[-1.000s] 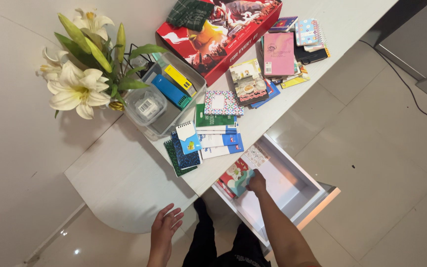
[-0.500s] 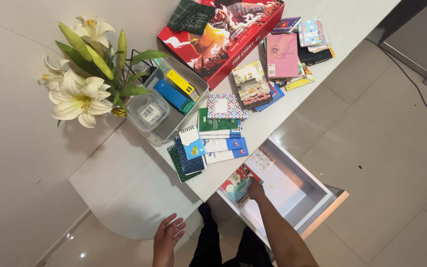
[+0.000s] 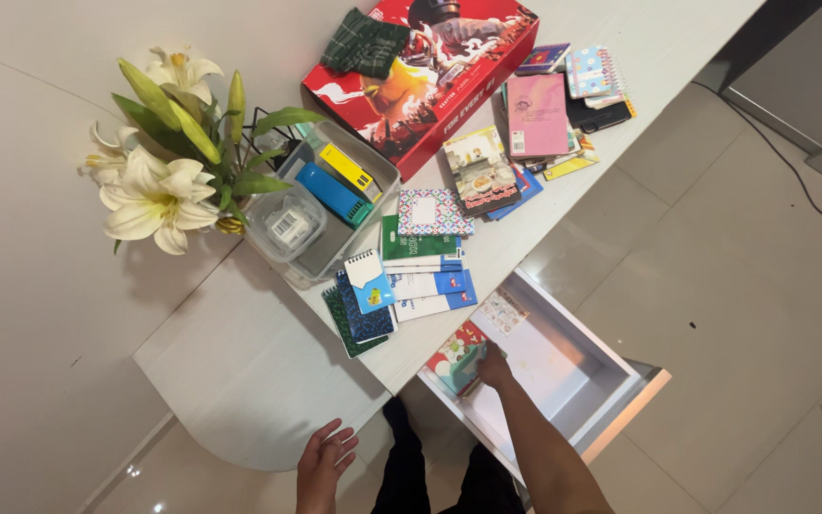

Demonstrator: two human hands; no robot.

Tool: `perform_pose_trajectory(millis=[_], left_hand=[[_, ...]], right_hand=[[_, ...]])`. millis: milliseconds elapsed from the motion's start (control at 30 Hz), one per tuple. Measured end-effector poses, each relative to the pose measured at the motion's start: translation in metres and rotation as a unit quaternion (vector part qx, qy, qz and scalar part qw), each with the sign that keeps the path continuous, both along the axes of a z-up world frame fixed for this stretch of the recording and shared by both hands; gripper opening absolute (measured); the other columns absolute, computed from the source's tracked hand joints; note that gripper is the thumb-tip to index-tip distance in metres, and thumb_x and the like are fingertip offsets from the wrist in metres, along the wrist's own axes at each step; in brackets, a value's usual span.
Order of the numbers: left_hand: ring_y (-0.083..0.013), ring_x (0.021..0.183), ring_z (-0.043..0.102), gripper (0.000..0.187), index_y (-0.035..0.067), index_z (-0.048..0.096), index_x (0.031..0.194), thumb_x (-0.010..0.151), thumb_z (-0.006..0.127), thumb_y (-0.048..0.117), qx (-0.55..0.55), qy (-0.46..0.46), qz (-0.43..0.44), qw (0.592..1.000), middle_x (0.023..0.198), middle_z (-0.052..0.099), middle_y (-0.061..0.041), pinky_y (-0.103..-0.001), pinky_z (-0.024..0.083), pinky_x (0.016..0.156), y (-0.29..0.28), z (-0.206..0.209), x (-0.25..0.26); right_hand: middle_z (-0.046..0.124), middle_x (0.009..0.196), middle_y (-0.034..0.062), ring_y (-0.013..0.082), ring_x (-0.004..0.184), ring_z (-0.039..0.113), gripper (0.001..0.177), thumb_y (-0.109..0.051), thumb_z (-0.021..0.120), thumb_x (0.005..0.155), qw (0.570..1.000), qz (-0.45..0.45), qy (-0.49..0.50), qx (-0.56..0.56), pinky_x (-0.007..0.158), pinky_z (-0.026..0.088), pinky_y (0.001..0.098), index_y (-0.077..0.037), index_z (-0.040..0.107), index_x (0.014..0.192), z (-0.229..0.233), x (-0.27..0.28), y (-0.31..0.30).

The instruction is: The person organizes stationery items on a white desk by placing them into an open drawer. They handle various notebooks, notepads, and small boxes, stacking them neatly inside the drawer.

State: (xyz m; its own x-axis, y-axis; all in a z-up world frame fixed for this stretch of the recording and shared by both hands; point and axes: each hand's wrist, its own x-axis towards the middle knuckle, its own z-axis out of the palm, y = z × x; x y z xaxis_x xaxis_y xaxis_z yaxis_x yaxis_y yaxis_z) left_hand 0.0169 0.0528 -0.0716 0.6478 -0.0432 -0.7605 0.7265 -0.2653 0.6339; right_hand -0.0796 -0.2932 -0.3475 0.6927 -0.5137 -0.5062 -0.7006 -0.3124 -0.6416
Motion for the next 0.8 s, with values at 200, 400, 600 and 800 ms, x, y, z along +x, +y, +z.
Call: perform_pose_trajectory(millis=[200, 400, 600, 800], left_hand=[[-0.0282, 0.120, 0.068, 0.041, 0.004, 0.057, 0.140, 0.101, 0.047, 0.011, -0.008, -0.004, -0.017, 1.000, 0.131, 0.068, -0.019, -0.041, 0.056, 0.099, -0.027, 0.017, -0.008], [-0.0267, 0.118, 0.069, 0.041, 0.005, 0.057, 0.140, 0.101, 0.046, 0.013, -0.048, -0.007, -0.035, 0.998, 0.129, 0.069, -0.018, -0.039, 0.056, 0.097, -0.058, 0.004, -0.032], [-0.0264, 0.113, 0.069, 0.040, 0.006, 0.056, 0.140, 0.101, 0.052, 0.013, -0.142, -0.001, -0.024, 0.990, 0.128, 0.070, -0.017, -0.038, 0.055, 0.090, -0.083, -0.045, -0.058], [-0.0266, 0.112, 0.071, 0.039, 0.010, 0.057, 0.139, 0.100, 0.052, 0.014, -0.175, 0.018, -0.047, 0.983, 0.127, 0.072, -0.016, -0.039, 0.056, 0.089, -0.116, -0.054, -0.089]], right_hand=[[0.044, 0.153, 0.0242, 0.0393, 0.139, 0.046, 0.064, -0.020, 0.060, 0.092, 0.998, -0.065, 0.002, -0.027, 0.114, 0.040, 0.0443, -0.009, 0.039, 0.152, 0.024, -0.019, -0.005], [0.070, 0.123, 0.0198, 0.0368, 0.115, 0.067, 0.042, -0.026, 0.067, 0.091, 1.000, -0.010, -0.010, -0.016, 0.100, 0.052, 0.0452, -0.010, 0.062, 0.130, 0.081, -0.081, 0.001], [0.082, 0.087, 0.0106, 0.0159, 0.082, 0.080, 0.031, -0.015, 0.060, 0.092, 0.983, -0.126, -0.049, 0.126, 0.079, 0.062, 0.0324, -0.012, 0.066, 0.122, 0.180, -0.141, 0.013], [0.074, 0.076, 0.0122, 0.0155, 0.069, 0.077, 0.021, -0.017, 0.065, 0.093, 0.981, -0.149, 0.001, 0.124, 0.067, 0.058, 0.0332, -0.010, 0.067, 0.112, 0.215, -0.191, 0.003]])
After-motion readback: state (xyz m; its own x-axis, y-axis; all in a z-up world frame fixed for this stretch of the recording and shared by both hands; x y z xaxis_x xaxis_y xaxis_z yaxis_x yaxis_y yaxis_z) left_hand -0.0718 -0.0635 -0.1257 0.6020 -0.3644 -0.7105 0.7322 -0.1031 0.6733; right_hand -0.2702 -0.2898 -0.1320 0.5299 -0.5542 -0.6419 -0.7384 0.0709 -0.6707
